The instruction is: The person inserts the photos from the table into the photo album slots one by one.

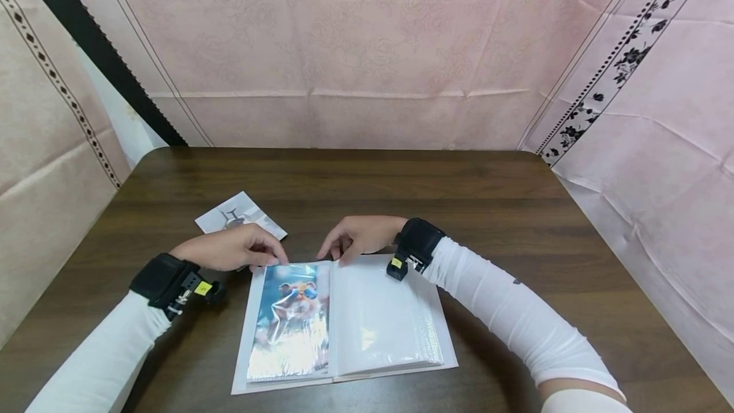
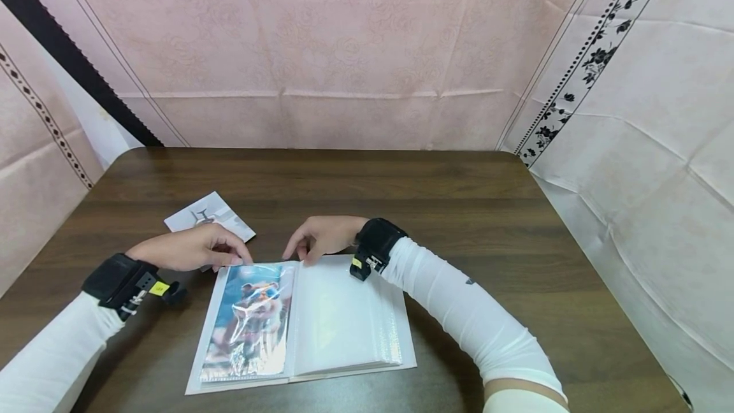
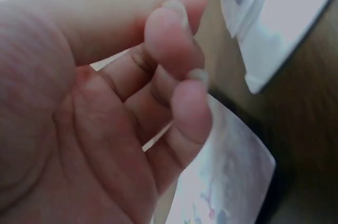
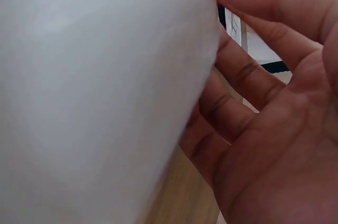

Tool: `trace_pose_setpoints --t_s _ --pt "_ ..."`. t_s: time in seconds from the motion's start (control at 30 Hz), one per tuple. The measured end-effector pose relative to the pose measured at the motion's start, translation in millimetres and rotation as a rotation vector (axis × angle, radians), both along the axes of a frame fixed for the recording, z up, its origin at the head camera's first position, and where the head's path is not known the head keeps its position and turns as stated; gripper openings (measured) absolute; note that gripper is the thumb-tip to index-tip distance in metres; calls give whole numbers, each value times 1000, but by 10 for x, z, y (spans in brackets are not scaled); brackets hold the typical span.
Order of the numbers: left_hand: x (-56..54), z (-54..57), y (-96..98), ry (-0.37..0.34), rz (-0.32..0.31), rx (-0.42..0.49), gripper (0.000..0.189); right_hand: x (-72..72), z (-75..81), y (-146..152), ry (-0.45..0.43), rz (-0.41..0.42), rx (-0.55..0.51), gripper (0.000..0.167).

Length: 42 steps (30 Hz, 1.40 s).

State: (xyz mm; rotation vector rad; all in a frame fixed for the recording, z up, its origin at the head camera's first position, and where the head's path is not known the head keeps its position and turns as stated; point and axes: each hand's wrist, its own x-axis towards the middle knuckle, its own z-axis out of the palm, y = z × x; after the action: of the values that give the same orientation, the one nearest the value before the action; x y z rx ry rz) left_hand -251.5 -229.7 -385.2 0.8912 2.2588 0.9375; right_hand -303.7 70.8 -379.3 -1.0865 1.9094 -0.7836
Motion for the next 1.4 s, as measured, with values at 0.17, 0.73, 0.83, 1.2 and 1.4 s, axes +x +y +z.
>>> trace_pose_setpoints --t_s 0.17,0.73,0.83,1.2,1.4 --pt "3 -35 1 -13 34 2 8 52 16 73 27 -45 14 33" --pt "-78 13 -252 361 426 -188 16 395 161 265 497 -23 124 23" --pt "-97 32 -323 385 515 -248 27 441 158 289 559 -40 145 24" --pt "-184 23 -562 375 642 -392 53 557 148 419 676 -104 165 29" --pt "-215 -29 -647 356 705 -409 64 586 115 520 723 -129 156 27"
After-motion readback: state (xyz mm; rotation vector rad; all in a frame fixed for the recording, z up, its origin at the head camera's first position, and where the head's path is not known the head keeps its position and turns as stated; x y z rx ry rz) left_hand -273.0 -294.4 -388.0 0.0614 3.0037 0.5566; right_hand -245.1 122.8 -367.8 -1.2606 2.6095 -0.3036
